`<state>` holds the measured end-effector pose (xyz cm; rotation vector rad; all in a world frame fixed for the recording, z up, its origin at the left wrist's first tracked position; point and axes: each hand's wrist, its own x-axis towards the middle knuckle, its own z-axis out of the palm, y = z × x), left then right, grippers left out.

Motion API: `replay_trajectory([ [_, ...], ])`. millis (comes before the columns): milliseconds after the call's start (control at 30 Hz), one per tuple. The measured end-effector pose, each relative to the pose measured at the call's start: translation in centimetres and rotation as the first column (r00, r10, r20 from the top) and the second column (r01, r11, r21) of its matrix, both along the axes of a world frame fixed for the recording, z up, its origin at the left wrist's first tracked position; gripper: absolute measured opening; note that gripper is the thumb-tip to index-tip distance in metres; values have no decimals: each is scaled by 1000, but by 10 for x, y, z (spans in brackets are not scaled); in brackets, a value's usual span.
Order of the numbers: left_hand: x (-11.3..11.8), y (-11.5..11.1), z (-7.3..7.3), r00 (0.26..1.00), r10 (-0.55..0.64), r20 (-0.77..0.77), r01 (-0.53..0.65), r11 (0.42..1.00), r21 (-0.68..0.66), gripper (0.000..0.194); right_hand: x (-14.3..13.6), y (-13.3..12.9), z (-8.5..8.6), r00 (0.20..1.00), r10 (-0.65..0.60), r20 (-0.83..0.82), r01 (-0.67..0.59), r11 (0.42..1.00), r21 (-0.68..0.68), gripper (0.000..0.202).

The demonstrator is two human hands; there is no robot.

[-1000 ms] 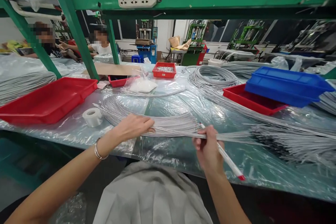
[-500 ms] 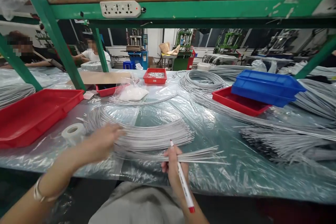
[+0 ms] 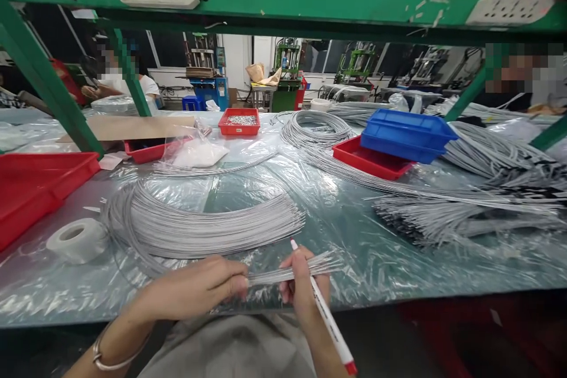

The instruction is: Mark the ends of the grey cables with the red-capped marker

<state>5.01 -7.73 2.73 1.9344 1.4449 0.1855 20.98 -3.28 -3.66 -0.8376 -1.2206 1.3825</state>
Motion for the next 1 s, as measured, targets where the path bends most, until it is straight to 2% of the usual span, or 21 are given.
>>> replay_trajectory([
  [67,12,-1,-2,995,69,70,-73,996,49,33,-3,0,3,1000,4,8,-4,1000,25,41],
  [167,26,0,-6,985,96,141,-112,987,117,33,7,11,5,998,40,54,-49,983,176,37],
  [233,27,1,-5,990,58,127,-72,991,110,33,25,24,9,1000,0,1,0,971,237,32],
  [333,23,2,-4,997,14,73,-22,994,107,35,52,38,18,966,-93,-242,163,944,286,29],
  [367,23,2,-4,998,9,60,-16,993,113,36,57,38,21,957,-107,-269,195,925,325,27],
  [400,23,3,-5,999,6,52,-12,993,116,37,58,36,24,969,-94,-227,178,906,384,25],
  [467,26,5,-8,999,-1,43,-5,991,137,38,53,26,28,1000,-10,-2,9,863,505,24],
  [533,31,6,-11,999,-12,49,3,986,169,38,42,14,28,963,96,252,-223,810,542,27],
  [600,35,5,-13,998,-15,69,2,982,188,37,34,6,27,930,172,325,-326,793,515,27],
  [667,34,3,-13,995,1,95,-17,985,170,38,34,6,25,971,154,185,-227,841,491,25],
  [733,31,0,-11,991,39,127,-57,988,145,37,43,12,22,999,18,33,-31,882,471,25],
  [767,29,-1,-9,989,58,140,-77,988,137,36,49,16,20,999,-39,22,24,876,482,24],
  [800,27,-1,-8,986,70,150,-91,987,136,35,55,19,18,996,-59,67,18,865,501,22],
  [833,26,-2,-7,985,74,153,-96,986,140,34,60,22,15,987,-29,155,-55,858,510,21],
  [867,25,-2,-5,987,69,145,-91,985,147,35,62,23,13,966,53,253,-175,856,487,21],
  [933,25,-1,-4,993,34,115,-52,986,161,36,62,21,9,883,272,382,-408,847,341,22],
  [1000,27,0,-2,995,-4,101,-12,989,151,36,56,17,6,830,388,401,-495,844,208,27],
])
